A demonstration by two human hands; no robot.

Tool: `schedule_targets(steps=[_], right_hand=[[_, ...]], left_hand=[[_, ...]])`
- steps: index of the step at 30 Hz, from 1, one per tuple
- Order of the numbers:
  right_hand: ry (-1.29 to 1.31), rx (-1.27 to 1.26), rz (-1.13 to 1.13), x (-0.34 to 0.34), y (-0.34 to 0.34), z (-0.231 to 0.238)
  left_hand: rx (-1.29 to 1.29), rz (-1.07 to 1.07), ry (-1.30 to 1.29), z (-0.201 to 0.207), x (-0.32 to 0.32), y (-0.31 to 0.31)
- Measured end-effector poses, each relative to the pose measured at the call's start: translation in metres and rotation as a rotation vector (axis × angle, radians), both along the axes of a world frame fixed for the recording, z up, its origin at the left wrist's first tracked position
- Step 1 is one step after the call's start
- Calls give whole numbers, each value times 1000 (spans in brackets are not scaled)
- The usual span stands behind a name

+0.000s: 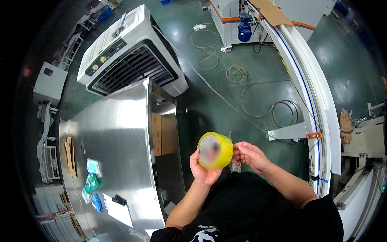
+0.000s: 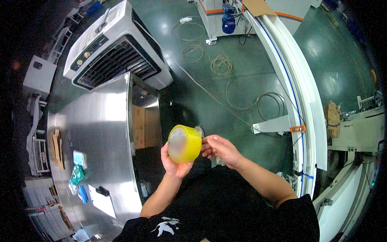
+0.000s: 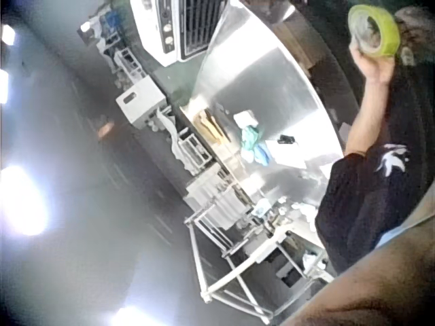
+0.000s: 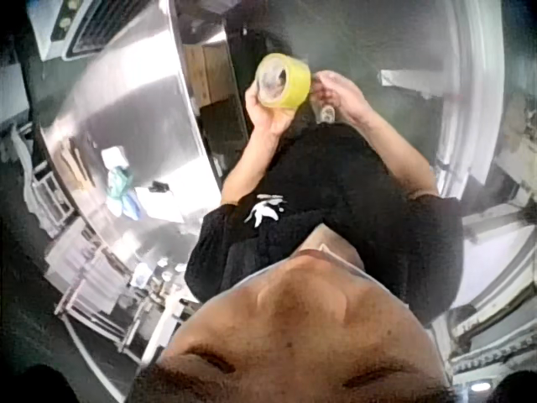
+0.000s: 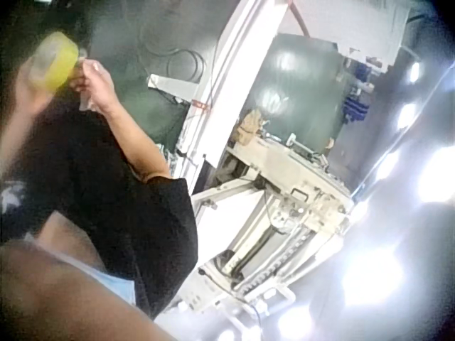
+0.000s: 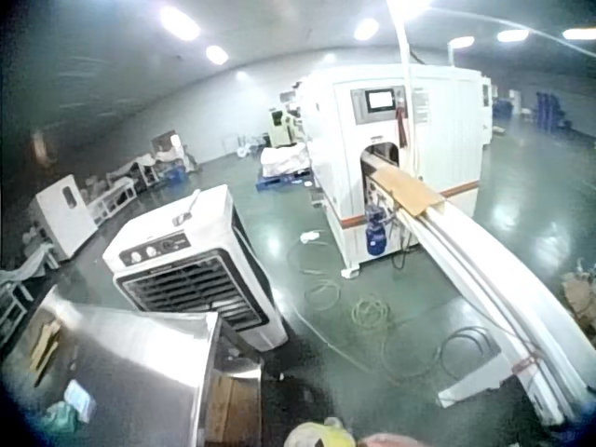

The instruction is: The person repeatedly feeds white sheets into a machine's conveyor, aligning and smoothing them by hand. Later, the person walks to a table, picks up a roll of yellow tape and scissors, cuts a piece of tape, and returns toward the machine.

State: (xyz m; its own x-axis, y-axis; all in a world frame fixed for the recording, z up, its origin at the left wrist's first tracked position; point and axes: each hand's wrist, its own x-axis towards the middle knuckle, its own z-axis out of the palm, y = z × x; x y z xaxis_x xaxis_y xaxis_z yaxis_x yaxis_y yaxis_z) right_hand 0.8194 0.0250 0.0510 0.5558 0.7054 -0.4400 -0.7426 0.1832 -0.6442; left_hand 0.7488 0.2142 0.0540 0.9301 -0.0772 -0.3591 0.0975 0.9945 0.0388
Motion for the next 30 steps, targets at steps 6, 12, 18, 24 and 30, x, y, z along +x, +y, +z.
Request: schedule_targets(steps=[6, 12, 18, 24, 30], right_hand=[[103, 44, -168, 73, 43, -18], [149, -7, -178, 153, 86, -14], [97, 120, -307, 218, 126, -4], [5, -201, -250, 288, 159, -14], [-156, -230, -52, 353, 191, -38]], left_hand=[[25, -49, 3, -39, 93, 42], [111, -312, -31, -39, 180, 99], [300, -469, 47, -47, 242, 125], [1254, -397, 156, -65, 286, 139], [1841, -160, 190, -75, 329, 157]])
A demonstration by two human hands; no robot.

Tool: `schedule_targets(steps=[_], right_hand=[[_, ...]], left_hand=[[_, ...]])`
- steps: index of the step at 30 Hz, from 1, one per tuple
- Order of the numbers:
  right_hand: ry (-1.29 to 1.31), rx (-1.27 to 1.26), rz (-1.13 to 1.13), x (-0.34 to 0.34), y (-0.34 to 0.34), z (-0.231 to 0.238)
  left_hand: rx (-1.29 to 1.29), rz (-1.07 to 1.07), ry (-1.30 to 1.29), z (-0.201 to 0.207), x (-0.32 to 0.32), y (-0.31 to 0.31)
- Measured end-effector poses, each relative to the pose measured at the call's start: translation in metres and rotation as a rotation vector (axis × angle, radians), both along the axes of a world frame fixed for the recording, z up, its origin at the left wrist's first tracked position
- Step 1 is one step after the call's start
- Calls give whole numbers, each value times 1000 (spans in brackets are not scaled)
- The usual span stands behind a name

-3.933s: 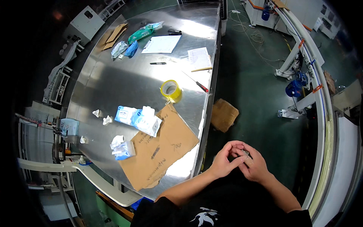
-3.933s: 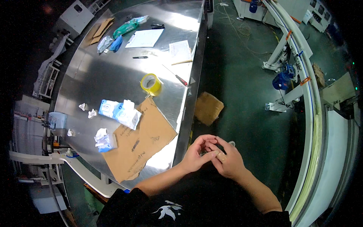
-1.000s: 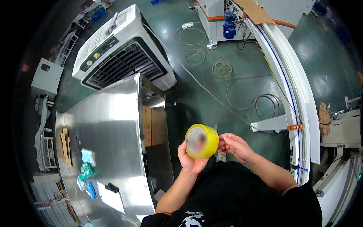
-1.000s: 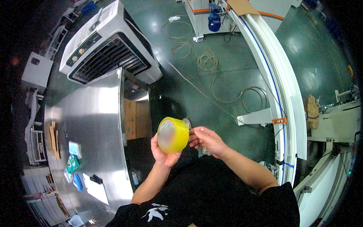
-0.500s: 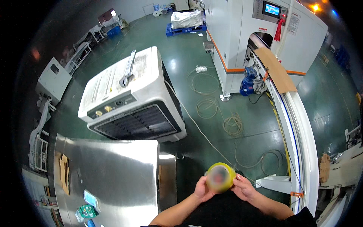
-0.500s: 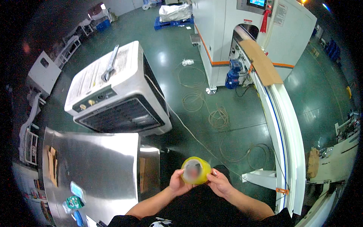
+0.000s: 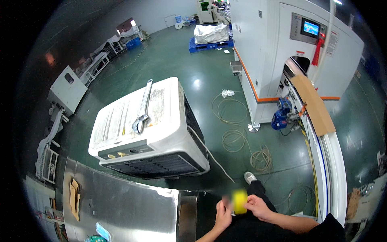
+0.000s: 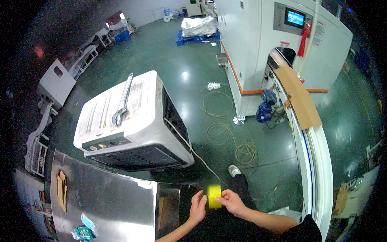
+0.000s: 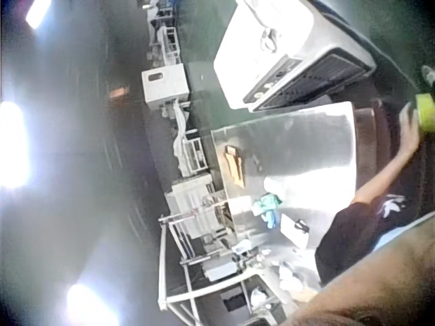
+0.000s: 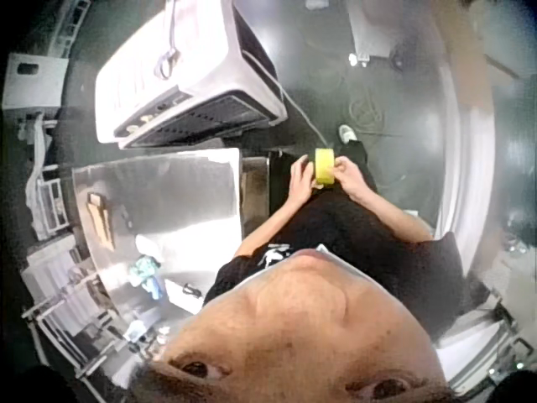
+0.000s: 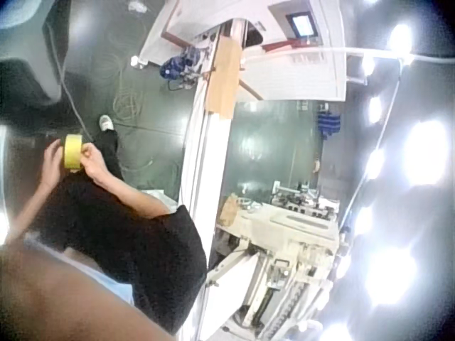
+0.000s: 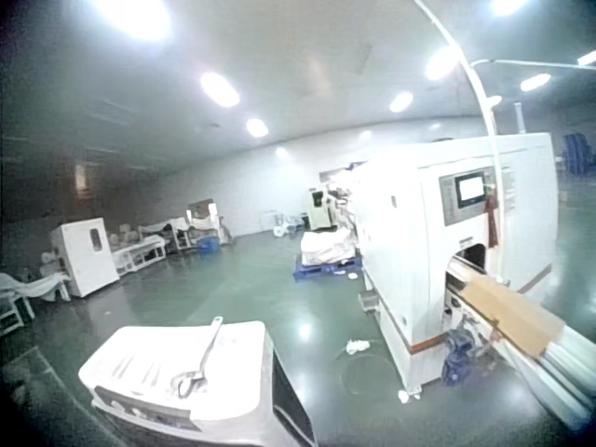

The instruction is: The person repeatedly feeds white sheets into a machine's conveyor, aligning and smoothing them by hand. Later, the person walks to a table, picks up a roll of yellow tape and scissors, cuts a piece of tape, and returns toward the machine.

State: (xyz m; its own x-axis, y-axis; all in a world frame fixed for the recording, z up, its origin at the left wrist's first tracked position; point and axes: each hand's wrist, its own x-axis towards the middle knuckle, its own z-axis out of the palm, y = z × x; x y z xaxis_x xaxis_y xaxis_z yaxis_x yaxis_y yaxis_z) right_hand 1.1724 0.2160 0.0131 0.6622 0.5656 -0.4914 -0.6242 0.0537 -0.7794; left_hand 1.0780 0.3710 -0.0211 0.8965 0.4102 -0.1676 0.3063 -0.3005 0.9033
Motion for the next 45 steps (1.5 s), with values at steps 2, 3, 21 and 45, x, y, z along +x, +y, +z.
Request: schedule_targets(steps=[2, 3, 21, 45], right_hand=[[-18, -9, 72, 28, 8, -13], [-1, -62, 112, 46, 14, -21], [-95, 3, 141, 387, -5, -4], [-63, -184, 526, 633, 276, 17]], left_hand=[[-67, 65, -41, -9, 24, 5], [-199, 100, -57, -14, 38, 5], [-705, 86, -75, 48, 400, -3], [-478, 194, 29, 50, 549, 235]])
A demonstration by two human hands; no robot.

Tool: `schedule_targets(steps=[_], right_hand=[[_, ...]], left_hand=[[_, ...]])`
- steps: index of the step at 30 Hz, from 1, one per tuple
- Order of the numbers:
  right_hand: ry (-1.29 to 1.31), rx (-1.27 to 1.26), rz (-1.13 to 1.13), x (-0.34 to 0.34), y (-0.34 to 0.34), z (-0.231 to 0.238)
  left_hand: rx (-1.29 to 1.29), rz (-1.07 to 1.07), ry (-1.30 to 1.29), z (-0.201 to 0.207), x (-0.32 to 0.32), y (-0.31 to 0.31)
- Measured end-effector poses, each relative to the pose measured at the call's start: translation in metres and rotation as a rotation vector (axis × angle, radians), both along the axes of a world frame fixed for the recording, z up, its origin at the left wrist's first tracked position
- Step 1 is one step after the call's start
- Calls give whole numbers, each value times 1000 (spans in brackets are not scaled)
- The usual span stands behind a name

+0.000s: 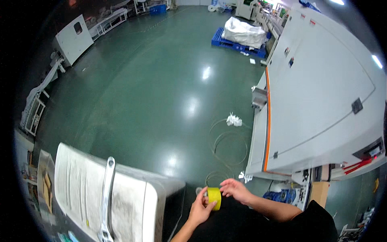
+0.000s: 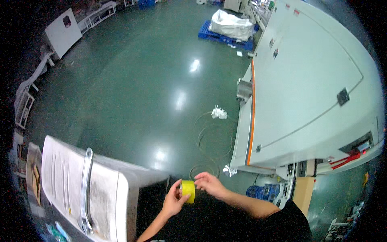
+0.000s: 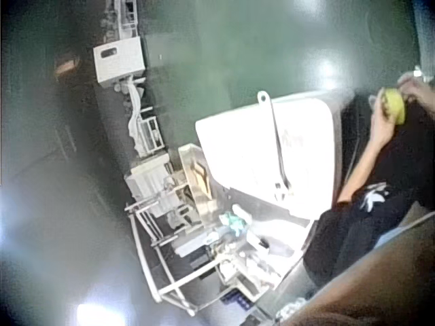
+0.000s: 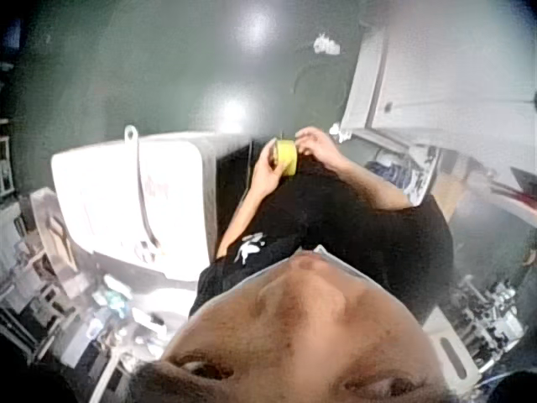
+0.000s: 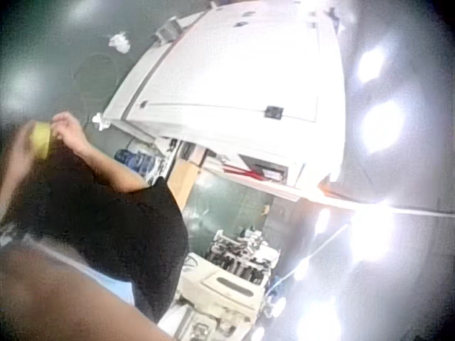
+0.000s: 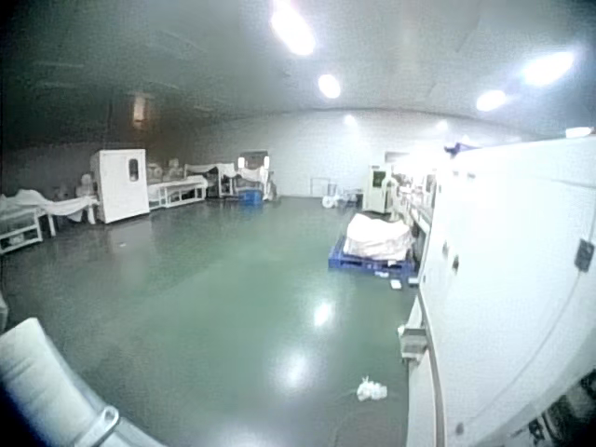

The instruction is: The person repeatedly feeds white sheets into a machine's conveyor, aligning and smoothing them by hand. Later, the person walks to a table, picks up a roll of yellow tape and scissors, cuts a piece of tape, and returns toward the machine.

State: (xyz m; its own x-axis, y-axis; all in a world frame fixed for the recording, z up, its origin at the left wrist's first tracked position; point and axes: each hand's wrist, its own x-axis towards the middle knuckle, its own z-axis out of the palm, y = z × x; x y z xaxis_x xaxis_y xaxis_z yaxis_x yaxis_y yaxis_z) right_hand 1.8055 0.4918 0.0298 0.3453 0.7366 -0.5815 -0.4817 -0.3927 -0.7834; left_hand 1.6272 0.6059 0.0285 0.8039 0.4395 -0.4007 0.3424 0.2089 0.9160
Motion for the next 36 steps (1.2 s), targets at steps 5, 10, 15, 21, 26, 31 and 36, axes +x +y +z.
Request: schedule_targets(steps=[5, 10, 15, 21, 26, 31, 36], right_hand=[[-27, -70, 19, 40, 76, -16], [-77, -183, 300, 89, 174, -51], [-7, -110, 574, 141, 309, -73], [-29, 101, 522, 264, 418, -54], [-38, -121, 312, 378, 451, -56], [29, -225, 117, 443, 481, -64], [17, -319, 66, 480, 547, -86]], left_hand=[[-38, 112, -16, -1, 23, 54], [-275, 439, -204, -23, 45, 85], [-153, 670, -126, -28, 112, 157], [-208, 707, -51, -7, 239, 278], [-253, 484, -136, -5, 323, 371], [-276, 323, -81, -22, 400, 469], [-307, 135, -91, -54, 474, 586]])
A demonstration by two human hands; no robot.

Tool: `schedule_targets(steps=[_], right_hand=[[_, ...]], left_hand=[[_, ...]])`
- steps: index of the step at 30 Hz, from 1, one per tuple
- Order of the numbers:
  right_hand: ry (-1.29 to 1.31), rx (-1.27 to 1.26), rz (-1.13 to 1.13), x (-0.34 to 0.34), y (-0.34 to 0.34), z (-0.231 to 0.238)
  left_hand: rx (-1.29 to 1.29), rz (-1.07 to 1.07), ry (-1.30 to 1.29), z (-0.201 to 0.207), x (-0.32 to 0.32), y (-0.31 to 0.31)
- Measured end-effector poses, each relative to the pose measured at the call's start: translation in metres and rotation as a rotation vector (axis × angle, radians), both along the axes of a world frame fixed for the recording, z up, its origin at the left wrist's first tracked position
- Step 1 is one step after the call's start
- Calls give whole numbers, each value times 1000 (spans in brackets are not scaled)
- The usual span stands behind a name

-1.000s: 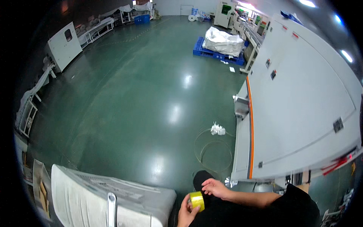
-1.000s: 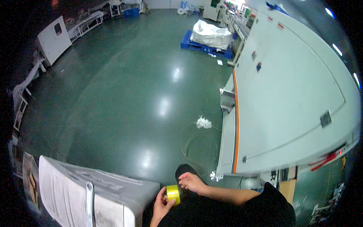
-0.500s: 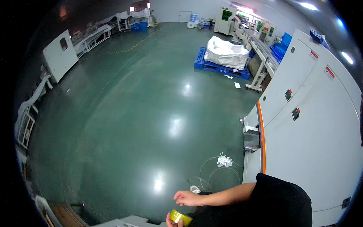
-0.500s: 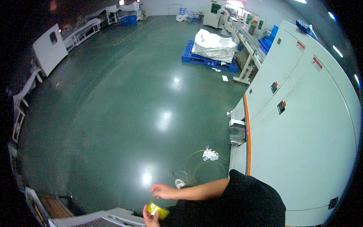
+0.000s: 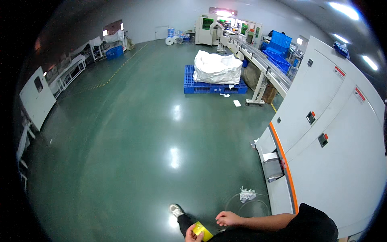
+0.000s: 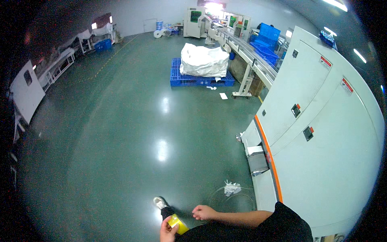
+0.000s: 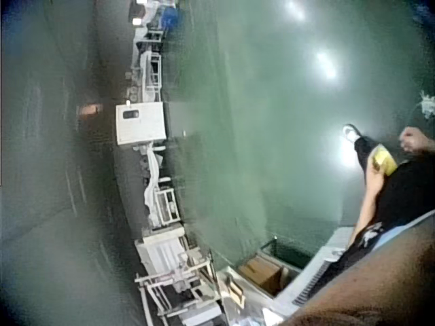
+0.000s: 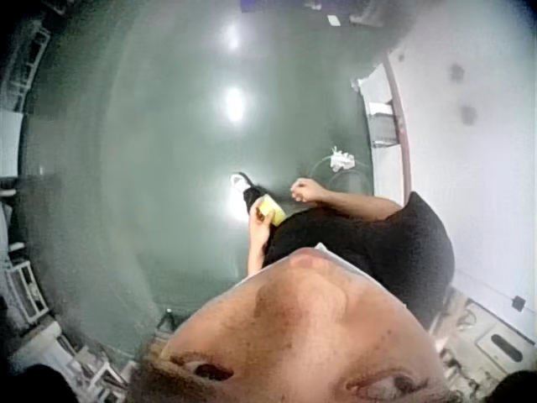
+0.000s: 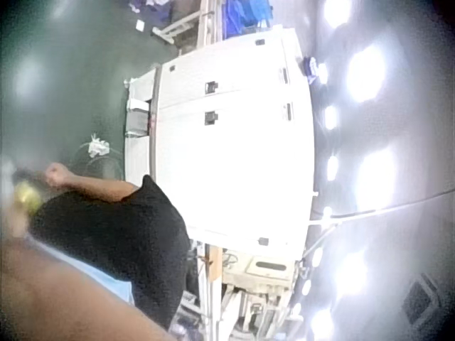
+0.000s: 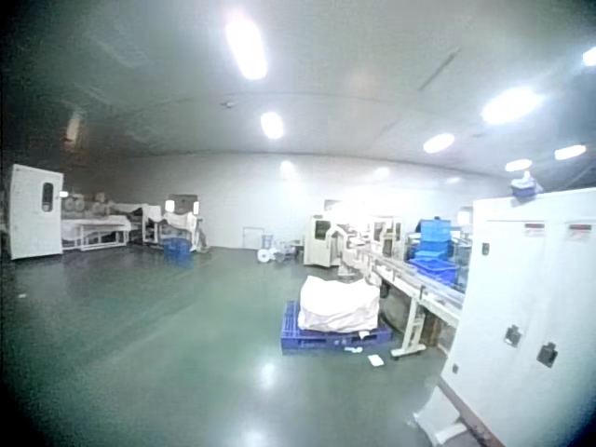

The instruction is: The person repeatedly feeds white sheets into a machine's conveyor, aligning and smoothing them by hand. Later, the person walks to a table, picks up a roll of yellow tape and scissors, cuts a piece of tape, and returns toward the machine.

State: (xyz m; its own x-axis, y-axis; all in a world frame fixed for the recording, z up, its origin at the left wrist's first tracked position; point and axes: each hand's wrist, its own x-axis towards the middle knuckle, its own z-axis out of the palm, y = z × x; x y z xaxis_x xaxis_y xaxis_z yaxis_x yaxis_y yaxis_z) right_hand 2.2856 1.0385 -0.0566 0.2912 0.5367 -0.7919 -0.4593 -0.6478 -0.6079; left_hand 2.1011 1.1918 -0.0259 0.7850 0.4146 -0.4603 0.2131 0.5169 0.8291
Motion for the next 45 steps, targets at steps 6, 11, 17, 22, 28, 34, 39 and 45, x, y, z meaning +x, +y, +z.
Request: schedule_targets(steps=[6, 11, 17, 22, 28, 34, 39, 45], right_hand=[[-15, 15, -176, 45, 145, -22], [-114, 120, -82, 78, 239, -15], [-219, 46, -81, 115, 289, 4], [-146, 131, -151, 128, 333, 22], [-241, 382, 11, 170, 399, 25], [-140, 435, 12, 242, 448, 11], [-113, 504, 40, 334, 502, 33], [-118, 423, 27, 454, 561, 57]], left_hand=[[109, -105, -52, -31, 66, 167], [127, -79, -31, -20, 100, 272], [205, -244, 48, -13, 130, 345], [291, -347, -28, -25, 161, 372], [417, -424, -44, 2, 204, 401], [390, -475, 89, 11, 281, 447], [425, -461, -25, 36, 381, 499], [536, -412, -90, 72, 510, 555]])
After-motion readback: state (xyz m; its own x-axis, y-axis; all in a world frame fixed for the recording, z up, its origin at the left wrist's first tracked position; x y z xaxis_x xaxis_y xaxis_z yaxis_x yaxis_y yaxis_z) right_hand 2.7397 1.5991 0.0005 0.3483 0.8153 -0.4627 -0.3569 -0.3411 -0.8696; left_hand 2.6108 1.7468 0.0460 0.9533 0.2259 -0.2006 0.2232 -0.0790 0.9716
